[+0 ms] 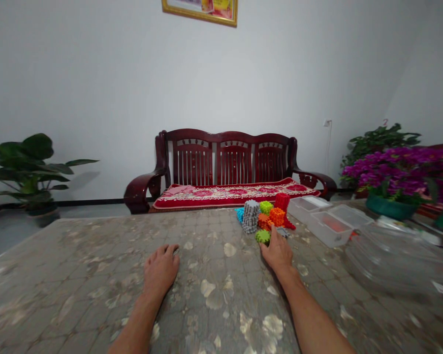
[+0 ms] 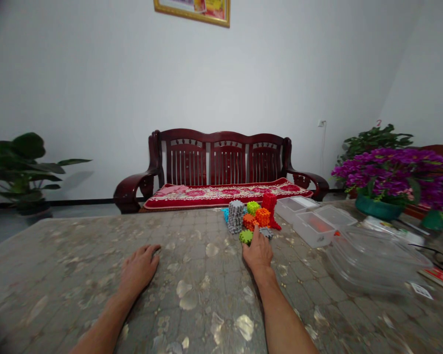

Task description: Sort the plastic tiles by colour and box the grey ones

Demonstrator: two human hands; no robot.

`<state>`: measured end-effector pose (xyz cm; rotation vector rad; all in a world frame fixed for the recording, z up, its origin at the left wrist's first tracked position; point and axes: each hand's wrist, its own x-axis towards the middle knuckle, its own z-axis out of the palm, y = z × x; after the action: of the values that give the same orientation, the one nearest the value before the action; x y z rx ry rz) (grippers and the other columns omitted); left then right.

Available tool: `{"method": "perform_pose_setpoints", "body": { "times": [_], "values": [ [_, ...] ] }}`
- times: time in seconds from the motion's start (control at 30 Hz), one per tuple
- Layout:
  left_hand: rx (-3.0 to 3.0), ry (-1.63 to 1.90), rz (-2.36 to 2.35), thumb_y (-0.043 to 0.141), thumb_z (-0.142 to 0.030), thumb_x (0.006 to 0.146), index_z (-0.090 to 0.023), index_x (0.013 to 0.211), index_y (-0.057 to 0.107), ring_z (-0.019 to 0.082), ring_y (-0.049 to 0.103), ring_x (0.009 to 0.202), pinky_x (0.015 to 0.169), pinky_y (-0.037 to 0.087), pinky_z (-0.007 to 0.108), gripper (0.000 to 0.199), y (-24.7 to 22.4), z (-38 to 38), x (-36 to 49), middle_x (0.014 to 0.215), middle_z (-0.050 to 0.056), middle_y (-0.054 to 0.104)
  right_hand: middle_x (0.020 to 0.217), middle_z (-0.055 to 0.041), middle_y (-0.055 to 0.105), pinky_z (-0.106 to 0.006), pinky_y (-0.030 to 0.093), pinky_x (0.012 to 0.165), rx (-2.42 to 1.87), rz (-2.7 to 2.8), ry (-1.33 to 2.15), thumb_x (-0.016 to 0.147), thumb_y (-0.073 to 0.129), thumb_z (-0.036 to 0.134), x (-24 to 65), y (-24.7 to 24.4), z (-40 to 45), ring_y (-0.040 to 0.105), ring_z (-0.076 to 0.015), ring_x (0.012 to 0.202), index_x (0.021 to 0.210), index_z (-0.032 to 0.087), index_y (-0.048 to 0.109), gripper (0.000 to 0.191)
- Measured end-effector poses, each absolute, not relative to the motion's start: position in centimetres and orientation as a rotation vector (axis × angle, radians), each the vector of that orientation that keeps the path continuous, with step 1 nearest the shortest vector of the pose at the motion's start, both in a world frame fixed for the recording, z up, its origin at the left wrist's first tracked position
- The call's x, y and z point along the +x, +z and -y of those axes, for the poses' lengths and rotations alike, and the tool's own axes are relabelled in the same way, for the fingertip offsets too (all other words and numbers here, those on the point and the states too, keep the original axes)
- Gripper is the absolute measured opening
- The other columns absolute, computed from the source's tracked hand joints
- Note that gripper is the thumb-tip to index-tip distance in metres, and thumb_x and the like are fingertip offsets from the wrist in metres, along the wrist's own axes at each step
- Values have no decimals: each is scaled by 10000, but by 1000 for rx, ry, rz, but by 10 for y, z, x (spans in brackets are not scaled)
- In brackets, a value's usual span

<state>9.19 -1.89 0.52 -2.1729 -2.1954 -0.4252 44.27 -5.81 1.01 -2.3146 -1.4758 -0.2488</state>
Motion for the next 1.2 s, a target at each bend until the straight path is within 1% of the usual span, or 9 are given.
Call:
{"method": "perform_pose_setpoints", "body": {
  "times": [0.37,0.57,0.67,0.8,0.83,0.9,1.0,1.07,1.2],
  "values": [
    [-2166,-402,2216,369,-264,974,-248,1353,618,287,559,1294,1089,404,453,453,5,18,92,1434,105,592,1223,-196,681,-363,442,914,-2379,1455,-242,894,607,348,444,10,52,626,-307,1125,1508,107,392,693],
    [-2158,-403,2214,381,-247,969,-241,1355,619,291,565,1289,1088,400,453,453,7,19,93,1434,118,591,1223,-174,668,-366,447,952,-2256,1429,-242,871,638,366,447,1,56,610,-307,1147,1482,117,396,702],
    [-2156,-399,2223,374,-245,973,-242,1364,612,285,554,1301,1104,381,451,457,8,20,94,1441,115,585,1247,-182,634,-354,448,966,-2117,1342,-307,864,640,353,448,-1,59,595,-292,1165,1406,106,456,623],
    [-2173,-363,2182,389,-313,986,-247,1387,592,295,532,1322,1109,369,467,454,6,21,95,1456,126,569,1133,-131,675,-311,451,924,-1860,1386,-325,949,496,311,445,-3,59,627,-235,1070,1160,155,601,282],
    [-2179,-347,2170,401,-338,986,-252,1396,585,300,519,1338,1115,361,476,457,5,22,95,1466,128,561,1087,-110,692,-292,448,905,-1806,1467,-303,970,456,294,443,-4,59,640,-217,1033,1089,173,623,238],
    [-2179,-305,2150,417,-371,984,-262,1414,571,307,493,1368,1136,335,493,470,3,22,96,1489,133,542,999,-75,717,-260,436,843,-1762,1663,-257,997,414,274,438,-6,58,660,-187,944,974,196,645,245],
    [-2161,-249,2115,408,-379,987,-264,1436,555,319,469,1396,1155,307,513,487,1,22,98,1513,139,523,911,-52,735,-244,394,727,-1879,1866,-222,1017,424,282,430,-7,59,669,-164,827,888,205,655,276],
    [-2151,-229,2094,395,-381,991,-266,1445,549,324,460,1407,1155,311,513,493,0,23,99,1515,137,523,920,-52,745,-246,364,687,-1981,1916,-212,1024,436,292,427,-5,60,672,-158,820,880,206,658,278],
    [-2153,-209,2076,373,-379,997,-261,1456,541,324,450,1418,1156,318,514,503,2,25,100,1525,138,516,1004,-61,749,-260,348,674,-2092,1961,-164,1023,456,301,422,6,62,683,-171,885,938,208,656,236]
  ]
}}
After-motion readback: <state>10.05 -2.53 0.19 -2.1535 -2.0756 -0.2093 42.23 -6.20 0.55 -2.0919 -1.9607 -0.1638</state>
